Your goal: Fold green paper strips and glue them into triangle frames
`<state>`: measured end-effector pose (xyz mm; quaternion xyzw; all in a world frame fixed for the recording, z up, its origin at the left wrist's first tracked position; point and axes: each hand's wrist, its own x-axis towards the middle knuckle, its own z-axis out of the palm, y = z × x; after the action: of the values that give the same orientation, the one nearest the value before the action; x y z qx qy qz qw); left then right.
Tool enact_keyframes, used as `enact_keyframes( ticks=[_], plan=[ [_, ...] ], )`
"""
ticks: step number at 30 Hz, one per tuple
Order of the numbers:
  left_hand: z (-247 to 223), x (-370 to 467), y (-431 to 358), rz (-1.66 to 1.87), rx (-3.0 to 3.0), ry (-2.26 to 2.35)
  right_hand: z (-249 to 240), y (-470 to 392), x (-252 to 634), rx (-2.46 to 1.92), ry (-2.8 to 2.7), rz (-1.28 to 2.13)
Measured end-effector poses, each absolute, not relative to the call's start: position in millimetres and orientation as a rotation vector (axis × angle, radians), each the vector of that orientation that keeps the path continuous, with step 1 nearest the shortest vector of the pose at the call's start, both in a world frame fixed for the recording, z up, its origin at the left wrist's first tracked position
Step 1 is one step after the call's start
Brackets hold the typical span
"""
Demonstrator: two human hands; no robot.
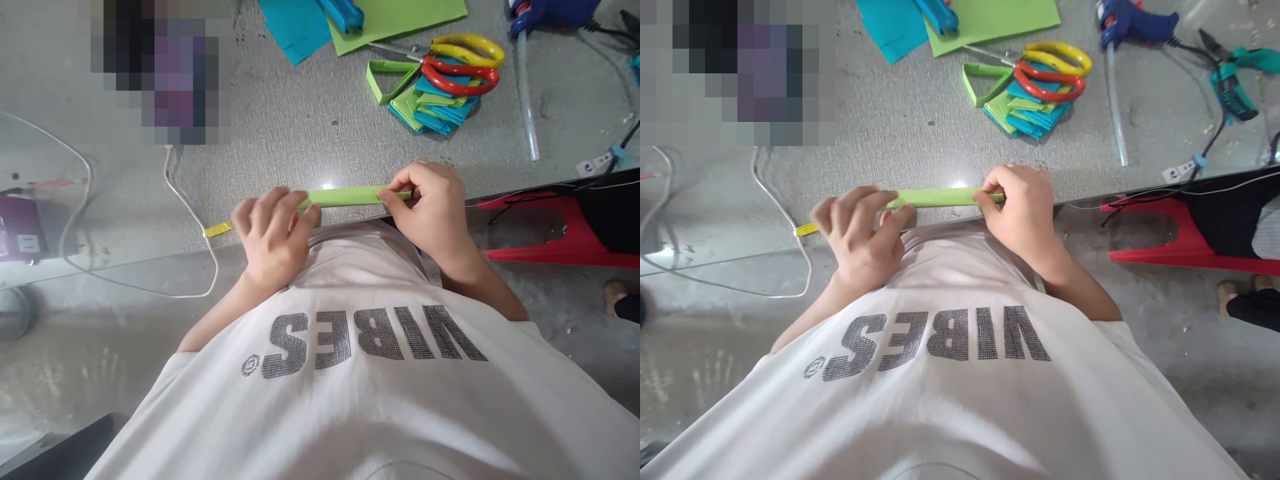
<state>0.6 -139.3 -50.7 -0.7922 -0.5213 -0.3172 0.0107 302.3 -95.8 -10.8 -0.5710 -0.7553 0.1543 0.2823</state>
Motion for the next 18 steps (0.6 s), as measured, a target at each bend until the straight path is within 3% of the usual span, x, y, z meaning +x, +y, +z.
enact_keyframes(
  ticks=[9, 18],
  plan=[
    [-45.2, 38.7, -121.1, -0.784, -2.968, -1.172, -11.5, -98.3, 301.5, -1.481, -2.078, 0.373],
    [-55.4, 29.3, -135.7, -0.726, -2.829, -1.479, -17.5, -99.4, 301.5, -1.518, -2.074, 0.265]
  ],
)
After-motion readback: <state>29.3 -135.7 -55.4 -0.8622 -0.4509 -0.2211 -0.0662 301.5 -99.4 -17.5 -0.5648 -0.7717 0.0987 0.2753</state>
